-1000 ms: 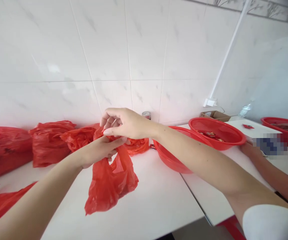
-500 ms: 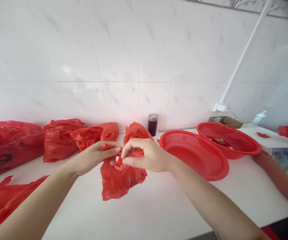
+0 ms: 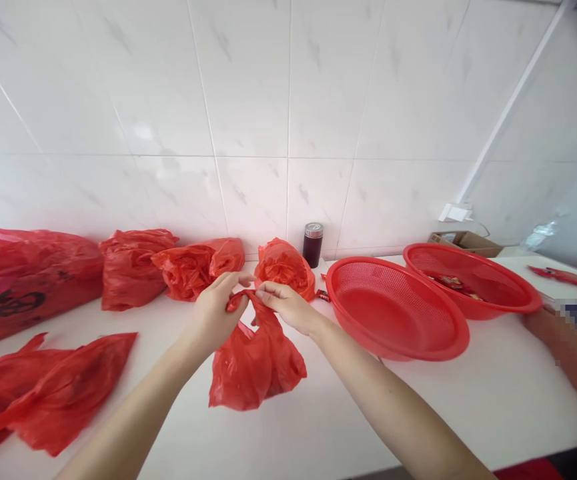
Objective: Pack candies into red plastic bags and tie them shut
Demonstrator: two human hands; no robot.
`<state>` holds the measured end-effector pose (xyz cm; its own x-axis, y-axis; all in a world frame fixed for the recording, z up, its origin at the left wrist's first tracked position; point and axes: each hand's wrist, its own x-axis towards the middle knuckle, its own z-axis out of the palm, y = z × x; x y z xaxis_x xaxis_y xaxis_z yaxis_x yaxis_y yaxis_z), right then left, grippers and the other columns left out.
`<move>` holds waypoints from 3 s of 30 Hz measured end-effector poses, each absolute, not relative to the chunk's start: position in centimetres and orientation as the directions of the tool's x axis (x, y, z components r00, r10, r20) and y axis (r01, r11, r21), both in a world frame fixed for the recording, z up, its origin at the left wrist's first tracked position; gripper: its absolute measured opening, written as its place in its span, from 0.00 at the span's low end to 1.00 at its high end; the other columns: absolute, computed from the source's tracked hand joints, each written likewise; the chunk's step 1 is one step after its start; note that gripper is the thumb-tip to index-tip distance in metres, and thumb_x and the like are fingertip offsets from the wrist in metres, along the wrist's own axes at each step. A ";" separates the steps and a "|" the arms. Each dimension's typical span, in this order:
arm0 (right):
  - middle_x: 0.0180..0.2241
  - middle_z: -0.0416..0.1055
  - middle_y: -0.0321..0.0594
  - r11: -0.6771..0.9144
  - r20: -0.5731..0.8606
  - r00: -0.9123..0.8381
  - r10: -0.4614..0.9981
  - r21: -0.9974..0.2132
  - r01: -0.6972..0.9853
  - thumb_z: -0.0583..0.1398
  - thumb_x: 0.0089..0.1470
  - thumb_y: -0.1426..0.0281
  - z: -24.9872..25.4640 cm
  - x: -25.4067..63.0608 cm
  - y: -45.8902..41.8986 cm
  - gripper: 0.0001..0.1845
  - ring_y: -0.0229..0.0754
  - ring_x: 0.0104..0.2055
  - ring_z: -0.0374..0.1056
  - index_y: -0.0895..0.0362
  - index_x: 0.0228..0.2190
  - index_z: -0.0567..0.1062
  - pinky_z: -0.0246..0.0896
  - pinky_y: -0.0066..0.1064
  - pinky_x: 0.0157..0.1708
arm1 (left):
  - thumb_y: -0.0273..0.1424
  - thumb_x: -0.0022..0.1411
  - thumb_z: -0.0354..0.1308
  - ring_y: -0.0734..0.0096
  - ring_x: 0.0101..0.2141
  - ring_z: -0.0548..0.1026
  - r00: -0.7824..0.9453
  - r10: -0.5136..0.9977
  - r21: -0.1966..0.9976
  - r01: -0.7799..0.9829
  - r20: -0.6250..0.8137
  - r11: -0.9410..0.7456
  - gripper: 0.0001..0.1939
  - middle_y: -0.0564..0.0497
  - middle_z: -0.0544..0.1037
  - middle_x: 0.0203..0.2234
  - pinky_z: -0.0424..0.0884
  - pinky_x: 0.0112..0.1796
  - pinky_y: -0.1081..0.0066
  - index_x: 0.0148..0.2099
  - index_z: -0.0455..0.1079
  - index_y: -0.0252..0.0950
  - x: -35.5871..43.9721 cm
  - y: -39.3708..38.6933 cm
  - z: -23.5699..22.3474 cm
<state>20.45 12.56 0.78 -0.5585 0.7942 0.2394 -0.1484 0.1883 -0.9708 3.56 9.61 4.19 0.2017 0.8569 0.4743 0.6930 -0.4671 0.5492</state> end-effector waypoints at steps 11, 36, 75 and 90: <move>0.25 0.72 0.35 0.117 0.128 0.006 0.992 -0.926 0.359 0.48 0.60 0.61 -8.2 24.1 14.6 0.13 0.41 0.30 0.72 0.53 0.26 0.61 0.64 0.32 0.33 | 0.53 0.62 0.44 0.58 0.35 0.77 -0.252 0.964 0.904 0.426 0.090 0.027 0.25 0.47 0.79 0.31 0.72 0.41 0.62 0.35 0.70 0.39 -1.9 2.1 -8.4; 0.33 0.75 0.40 0.155 0.155 -0.083 0.984 -0.547 0.823 0.50 0.63 0.64 -14.3 18.6 14.7 0.11 0.45 0.35 0.71 0.52 0.36 0.71 0.53 0.32 0.33 | 0.40 0.69 0.37 0.63 0.24 0.69 -0.284 0.952 0.557 0.811 0.109 0.178 0.14 0.52 0.74 0.24 0.56 0.26 0.70 0.39 0.63 0.44 -1.1 10.1 -13.4; 0.28 0.74 0.38 -0.024 0.168 -0.486 0.858 -0.930 -0.365 0.51 0.54 0.61 -2.1 12.2 13.9 0.16 0.38 0.30 0.68 0.56 0.36 0.72 0.62 0.30 0.35 | 0.36 0.60 0.52 0.57 0.40 0.74 -0.116 0.981 0.637 0.771 0.156 -0.010 0.10 0.48 0.77 0.37 0.67 0.39 0.61 0.43 0.68 0.40 0.5 4.7 -8.3; 0.30 0.72 0.39 0.118 0.078 -0.202 0.976 -0.975 0.191 0.52 0.50 0.64 -15.3 12.5 12.8 0.10 0.43 0.32 0.67 0.55 0.31 0.69 0.60 0.33 0.33 | 0.47 0.55 0.53 0.53 0.31 0.76 -0.359 0.933 0.544 0.779 -0.021 0.312 0.19 0.44 0.79 0.30 0.70 0.33 0.60 0.35 0.70 0.35 -17.1 9.9 -3.3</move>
<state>12.49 12.78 -15.32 -0.2021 0.9762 0.0783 0.1908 0.1177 -0.9746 -17.15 9.86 -3.27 -0.3590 0.9331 -0.0209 0.7787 0.3118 0.5444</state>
